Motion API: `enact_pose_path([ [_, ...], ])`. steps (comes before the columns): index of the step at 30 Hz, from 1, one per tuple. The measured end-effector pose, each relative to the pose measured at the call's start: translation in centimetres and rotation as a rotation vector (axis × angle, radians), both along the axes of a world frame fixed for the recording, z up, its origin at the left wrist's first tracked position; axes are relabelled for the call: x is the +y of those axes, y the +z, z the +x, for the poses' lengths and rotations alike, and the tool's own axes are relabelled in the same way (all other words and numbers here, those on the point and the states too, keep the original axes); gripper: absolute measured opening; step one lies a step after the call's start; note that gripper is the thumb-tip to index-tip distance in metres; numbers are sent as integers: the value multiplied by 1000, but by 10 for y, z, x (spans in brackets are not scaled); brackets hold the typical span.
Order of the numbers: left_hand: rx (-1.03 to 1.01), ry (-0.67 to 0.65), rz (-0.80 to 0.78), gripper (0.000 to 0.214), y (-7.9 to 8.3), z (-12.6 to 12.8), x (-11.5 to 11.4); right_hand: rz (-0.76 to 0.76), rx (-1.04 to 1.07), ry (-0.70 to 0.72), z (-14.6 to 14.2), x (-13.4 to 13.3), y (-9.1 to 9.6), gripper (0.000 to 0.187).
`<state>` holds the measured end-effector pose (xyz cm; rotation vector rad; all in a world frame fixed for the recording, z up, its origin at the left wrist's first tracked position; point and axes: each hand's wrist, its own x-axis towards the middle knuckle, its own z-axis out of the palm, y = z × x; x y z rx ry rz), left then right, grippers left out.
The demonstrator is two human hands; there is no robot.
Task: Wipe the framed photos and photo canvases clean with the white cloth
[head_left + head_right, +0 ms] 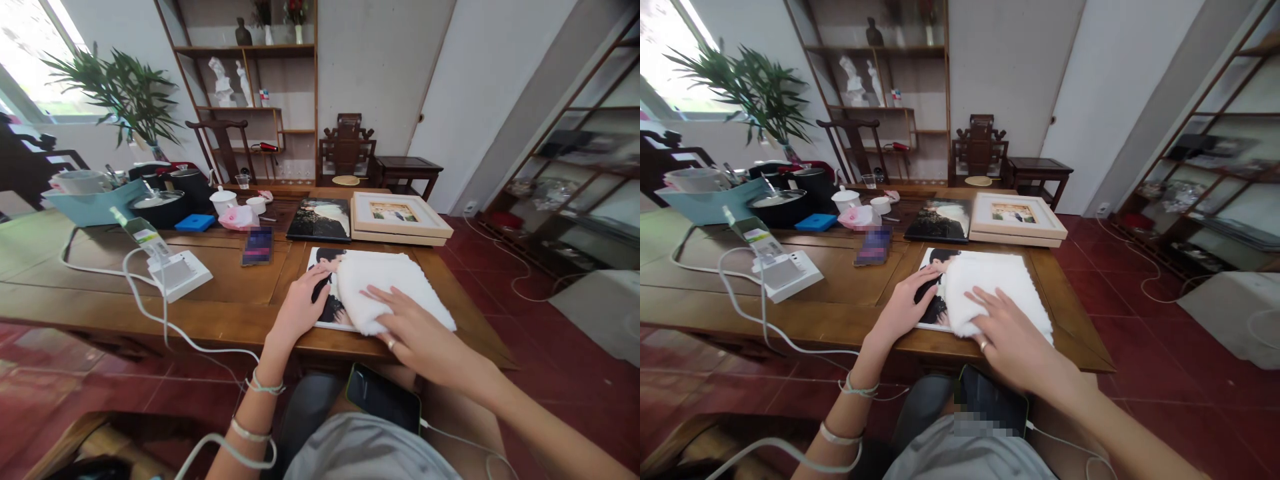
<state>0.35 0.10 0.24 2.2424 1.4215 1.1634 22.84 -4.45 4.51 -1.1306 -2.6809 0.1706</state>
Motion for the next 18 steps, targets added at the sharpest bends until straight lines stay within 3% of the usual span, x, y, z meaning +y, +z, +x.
enact_pose_path([
  [3,-9,-12,7,31,0,0,0,-29,-20,36,-4,-20,4,23],
  [7,-16,-16,8,31,1,0,0,-53,-13,55,-4,-22,7,23],
  [18,3,-9,23,30,-1,0,1,4,3,-4,-5,47,0,31],
])
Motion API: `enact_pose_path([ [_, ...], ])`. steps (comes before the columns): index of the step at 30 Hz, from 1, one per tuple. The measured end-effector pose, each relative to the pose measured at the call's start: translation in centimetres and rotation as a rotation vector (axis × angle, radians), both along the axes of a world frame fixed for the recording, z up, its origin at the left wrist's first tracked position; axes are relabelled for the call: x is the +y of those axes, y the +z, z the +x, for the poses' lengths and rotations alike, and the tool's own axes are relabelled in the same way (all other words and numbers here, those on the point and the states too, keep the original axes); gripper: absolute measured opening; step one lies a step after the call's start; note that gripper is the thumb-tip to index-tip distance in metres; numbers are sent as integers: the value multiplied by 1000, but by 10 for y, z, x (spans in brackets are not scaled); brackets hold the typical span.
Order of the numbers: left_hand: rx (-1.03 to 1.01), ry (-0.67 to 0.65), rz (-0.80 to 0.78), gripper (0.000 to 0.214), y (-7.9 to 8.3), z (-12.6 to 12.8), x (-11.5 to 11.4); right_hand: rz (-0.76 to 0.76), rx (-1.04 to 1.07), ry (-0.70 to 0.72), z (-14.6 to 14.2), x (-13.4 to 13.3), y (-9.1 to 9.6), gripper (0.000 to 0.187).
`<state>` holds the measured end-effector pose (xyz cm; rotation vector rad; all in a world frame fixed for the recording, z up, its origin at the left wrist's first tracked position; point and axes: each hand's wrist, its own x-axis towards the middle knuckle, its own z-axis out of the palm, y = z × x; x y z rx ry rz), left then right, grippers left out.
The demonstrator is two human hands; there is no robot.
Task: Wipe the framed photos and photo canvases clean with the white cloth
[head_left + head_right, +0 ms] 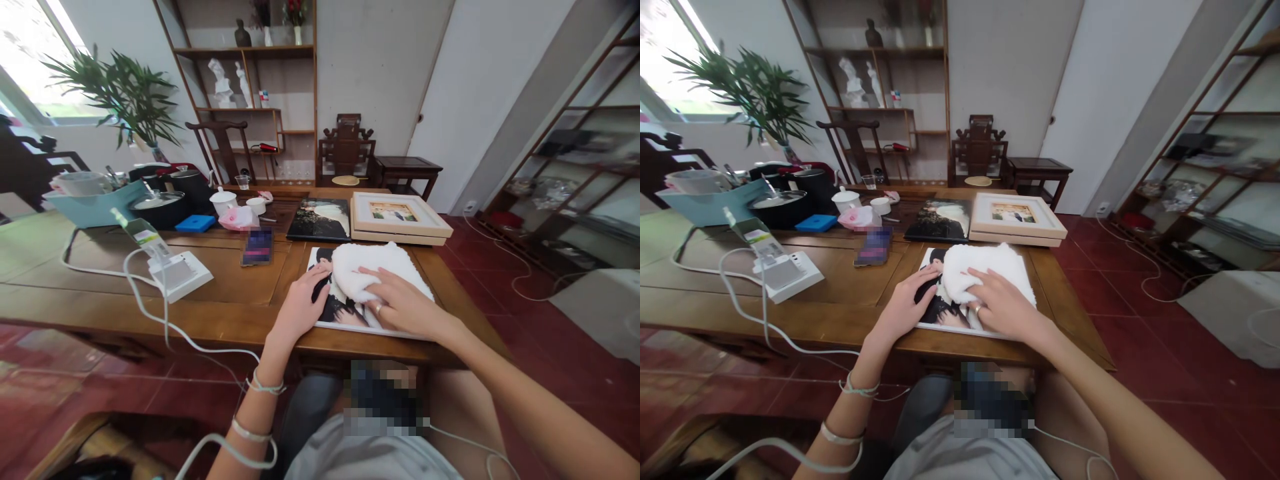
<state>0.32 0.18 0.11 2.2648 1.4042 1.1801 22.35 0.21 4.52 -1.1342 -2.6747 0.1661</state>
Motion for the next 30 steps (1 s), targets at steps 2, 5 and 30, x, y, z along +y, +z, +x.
enact_pose_path([
  [2,5,9,-8,29,0,0,0,10,10,-23,-2,15,-1,33],
  [5,8,19,-15,29,0,0,-1,34,24,-46,-4,34,-2,36],
  [30,-9,-32,-14,31,5,0,-1,62,23,37,-15,-38,-6,26],
])
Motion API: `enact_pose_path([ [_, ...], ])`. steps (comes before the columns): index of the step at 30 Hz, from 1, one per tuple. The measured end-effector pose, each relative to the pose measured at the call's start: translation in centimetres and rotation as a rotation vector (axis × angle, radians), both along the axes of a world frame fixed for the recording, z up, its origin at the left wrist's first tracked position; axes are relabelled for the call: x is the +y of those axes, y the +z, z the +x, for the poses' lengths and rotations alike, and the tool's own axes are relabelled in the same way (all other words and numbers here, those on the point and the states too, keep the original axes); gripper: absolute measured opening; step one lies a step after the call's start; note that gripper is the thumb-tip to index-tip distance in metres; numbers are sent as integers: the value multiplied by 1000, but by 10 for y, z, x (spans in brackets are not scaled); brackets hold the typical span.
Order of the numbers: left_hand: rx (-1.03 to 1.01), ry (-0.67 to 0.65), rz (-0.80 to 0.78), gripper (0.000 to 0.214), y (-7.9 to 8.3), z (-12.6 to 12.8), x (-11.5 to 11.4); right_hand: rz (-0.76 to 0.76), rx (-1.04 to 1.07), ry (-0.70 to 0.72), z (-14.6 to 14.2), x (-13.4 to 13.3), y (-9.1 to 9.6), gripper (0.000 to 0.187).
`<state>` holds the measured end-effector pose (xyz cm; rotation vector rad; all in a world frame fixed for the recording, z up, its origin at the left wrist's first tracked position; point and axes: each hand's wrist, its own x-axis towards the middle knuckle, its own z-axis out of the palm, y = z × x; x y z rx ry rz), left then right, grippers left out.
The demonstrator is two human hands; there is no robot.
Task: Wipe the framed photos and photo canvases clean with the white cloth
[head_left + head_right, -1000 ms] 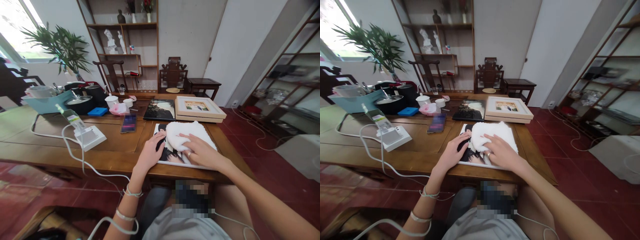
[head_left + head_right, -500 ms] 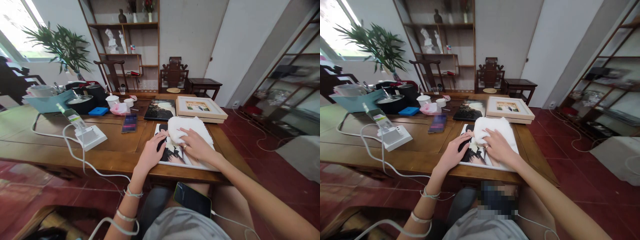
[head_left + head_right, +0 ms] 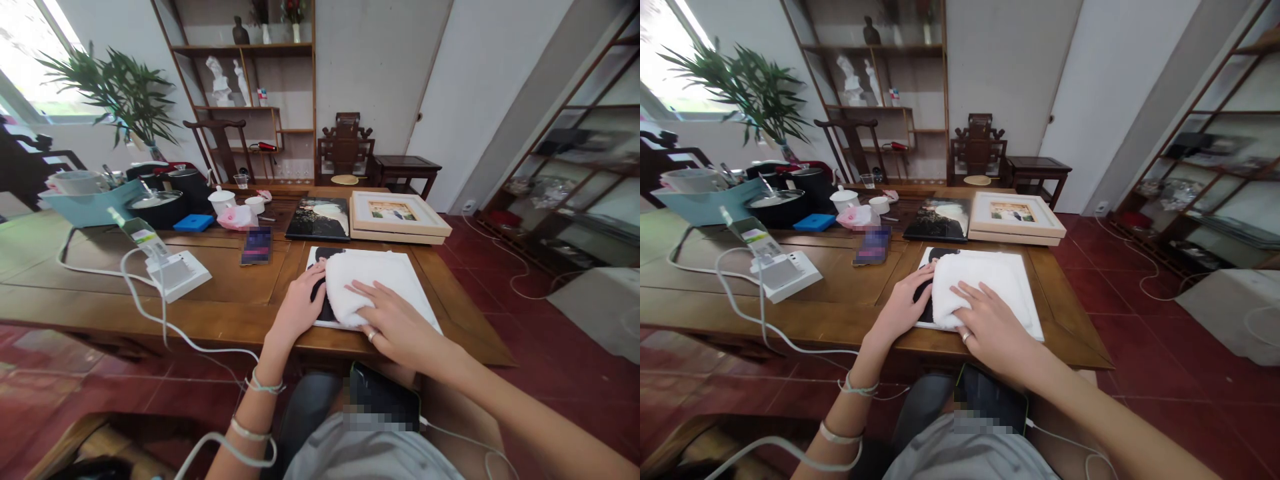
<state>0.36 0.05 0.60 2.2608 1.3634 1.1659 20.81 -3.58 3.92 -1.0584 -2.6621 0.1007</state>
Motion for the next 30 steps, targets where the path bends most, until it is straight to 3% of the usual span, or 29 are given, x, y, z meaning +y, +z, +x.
enact_pose_path([
  [13,-7,32,8,28,-4,0,1,15,-14,-58,-4,69,2,32],
  [19,-9,39,9,28,-5,-1,1,11,18,-79,-6,87,0,37],
  [24,-7,39,17,28,-5,-1,1,49,-12,-102,-8,80,-4,32],
  [30,6,35,6,29,-3,0,0,13,-32,-95,-7,34,-1,29],
])
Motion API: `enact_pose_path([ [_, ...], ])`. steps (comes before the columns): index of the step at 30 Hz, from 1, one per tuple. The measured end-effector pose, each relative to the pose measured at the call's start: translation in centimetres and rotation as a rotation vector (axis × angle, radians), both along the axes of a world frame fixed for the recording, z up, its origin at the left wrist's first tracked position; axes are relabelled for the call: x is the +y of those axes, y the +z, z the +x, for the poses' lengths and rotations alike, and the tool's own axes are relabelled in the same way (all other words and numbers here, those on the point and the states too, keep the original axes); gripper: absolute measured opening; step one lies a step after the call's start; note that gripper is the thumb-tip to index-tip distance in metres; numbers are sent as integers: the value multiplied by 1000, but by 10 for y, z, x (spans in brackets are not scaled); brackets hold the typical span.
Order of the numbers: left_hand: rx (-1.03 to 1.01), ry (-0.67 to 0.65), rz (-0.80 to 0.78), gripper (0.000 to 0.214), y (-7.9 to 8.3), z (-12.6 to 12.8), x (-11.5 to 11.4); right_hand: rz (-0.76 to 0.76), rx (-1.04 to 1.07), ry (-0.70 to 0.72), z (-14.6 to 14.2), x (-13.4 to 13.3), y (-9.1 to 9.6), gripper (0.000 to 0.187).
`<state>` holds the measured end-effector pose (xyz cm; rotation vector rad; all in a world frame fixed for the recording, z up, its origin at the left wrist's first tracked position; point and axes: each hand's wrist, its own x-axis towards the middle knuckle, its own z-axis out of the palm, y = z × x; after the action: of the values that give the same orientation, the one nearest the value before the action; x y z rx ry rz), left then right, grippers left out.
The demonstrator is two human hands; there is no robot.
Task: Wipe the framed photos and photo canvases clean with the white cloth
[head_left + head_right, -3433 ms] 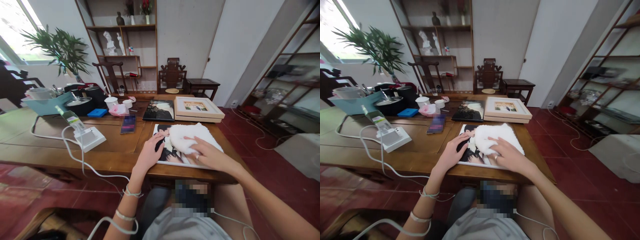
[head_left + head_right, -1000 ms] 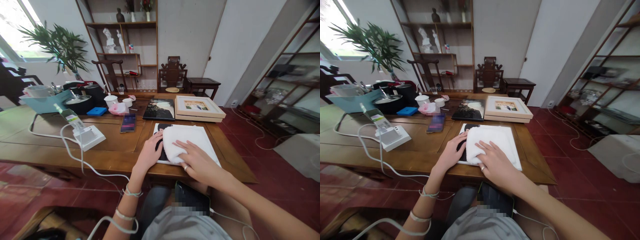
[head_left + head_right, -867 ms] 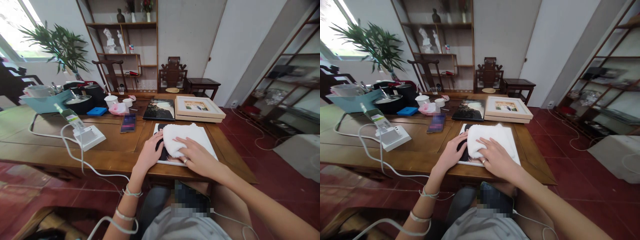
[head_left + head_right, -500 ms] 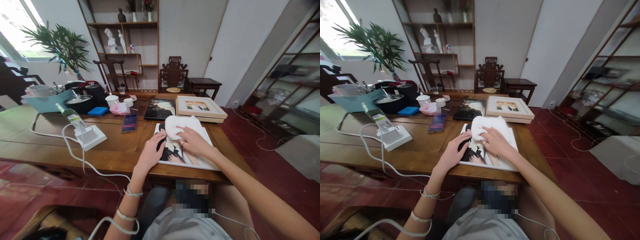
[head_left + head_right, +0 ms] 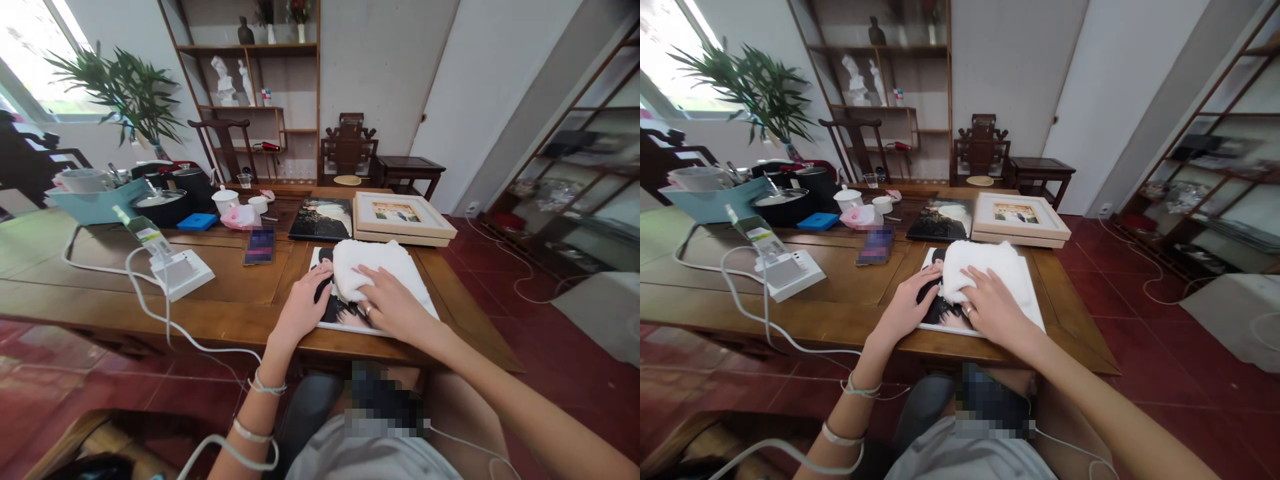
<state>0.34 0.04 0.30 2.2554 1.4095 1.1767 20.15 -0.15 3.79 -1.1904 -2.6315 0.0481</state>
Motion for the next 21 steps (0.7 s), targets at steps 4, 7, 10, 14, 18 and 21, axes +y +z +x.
enact_pose_path([
  [4,7,-7,-19,29,3,1,-1,-20,-9,42,5,-34,2,25],
  [7,8,-11,-26,30,5,1,-1,-23,0,66,10,-46,2,24],
  [10,14,-7,-24,30,5,1,-1,-28,10,77,14,-45,3,25],
  [14,14,-1,-9,29,1,0,1,-19,38,87,20,-26,4,28],
  [18,5,5,-4,29,-1,0,1,-5,27,56,25,-1,3,30],
  [21,7,9,-9,29,-1,0,1,-5,8,16,26,15,3,33],
])
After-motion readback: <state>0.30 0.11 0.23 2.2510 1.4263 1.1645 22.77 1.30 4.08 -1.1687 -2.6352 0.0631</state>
